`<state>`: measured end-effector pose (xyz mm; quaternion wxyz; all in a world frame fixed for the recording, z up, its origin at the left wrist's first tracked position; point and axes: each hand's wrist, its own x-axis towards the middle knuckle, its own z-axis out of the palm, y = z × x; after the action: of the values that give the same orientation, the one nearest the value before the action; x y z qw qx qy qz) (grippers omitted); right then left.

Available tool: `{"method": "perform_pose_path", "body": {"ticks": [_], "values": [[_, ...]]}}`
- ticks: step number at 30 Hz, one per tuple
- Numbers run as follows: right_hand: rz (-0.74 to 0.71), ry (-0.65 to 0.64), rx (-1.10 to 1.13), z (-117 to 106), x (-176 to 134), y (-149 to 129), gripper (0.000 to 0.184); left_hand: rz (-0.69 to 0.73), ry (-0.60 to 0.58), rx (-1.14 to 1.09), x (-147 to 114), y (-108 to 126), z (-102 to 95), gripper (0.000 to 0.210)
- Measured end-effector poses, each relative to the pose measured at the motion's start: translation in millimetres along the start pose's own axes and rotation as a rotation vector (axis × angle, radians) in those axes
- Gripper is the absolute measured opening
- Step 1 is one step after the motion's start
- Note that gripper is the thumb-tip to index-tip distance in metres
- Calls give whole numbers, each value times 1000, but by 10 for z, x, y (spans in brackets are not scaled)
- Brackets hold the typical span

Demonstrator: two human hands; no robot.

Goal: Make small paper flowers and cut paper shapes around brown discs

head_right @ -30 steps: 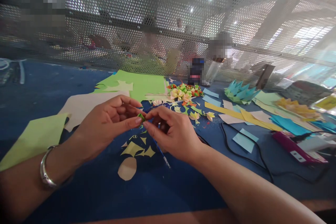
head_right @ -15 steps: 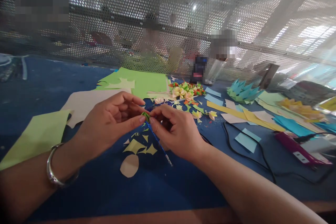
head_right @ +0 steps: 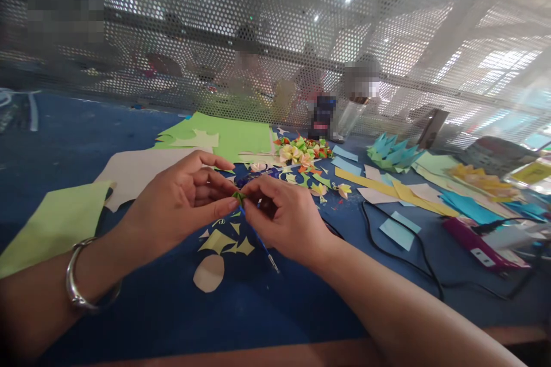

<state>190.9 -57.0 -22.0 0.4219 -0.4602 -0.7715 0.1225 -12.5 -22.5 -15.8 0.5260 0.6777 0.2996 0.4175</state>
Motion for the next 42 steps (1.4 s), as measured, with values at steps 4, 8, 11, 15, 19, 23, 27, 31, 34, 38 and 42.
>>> {"method": "perform_pose_path", "body": {"ticks": [4, 8, 11, 15, 19, 23, 27, 31, 34, 38, 42], "values": [[-24, 11, -7, -5, -2, -14, 9, -13, -4, -25, 1, 24, 0, 48], [-24, 8, 0, -14, 4, -16, 10, -73, -58, -56, 30, 32, -44, 44], [-6, -1, 18, -19, 9, -9, 10, -82, -109, -49, 58, 29, -92, 42], [20, -4, 43, -31, 5, 6, 11, -85, -163, -46, 85, 36, -132, 48], [23, -11, 61, -43, 2, 14, 10, -97, -166, -53, 82, 41, -134, 48], [19, -25, 76, -53, 13, 0, 9, -104, -155, -45, 71, 35, -129, 47], [20, -43, 106, -76, 15, -27, 7, -100, -146, -80, 83, 39, -124, 42], [32, -39, 116, -99, 13, -42, 8, -123, -136, -122, 100, 63, -112, 36], [33, -49, 121, -103, 13, -43, 9, -142, -132, -134, 98, 75, -106, 35], [45, -58, 123, -92, 15, -43, 9, -129, -140, -122, 86, 61, -108, 38], [35, -68, 116, -90, 18, -45, 8, -123, -145, -92, 91, 55, -110, 42]]}}
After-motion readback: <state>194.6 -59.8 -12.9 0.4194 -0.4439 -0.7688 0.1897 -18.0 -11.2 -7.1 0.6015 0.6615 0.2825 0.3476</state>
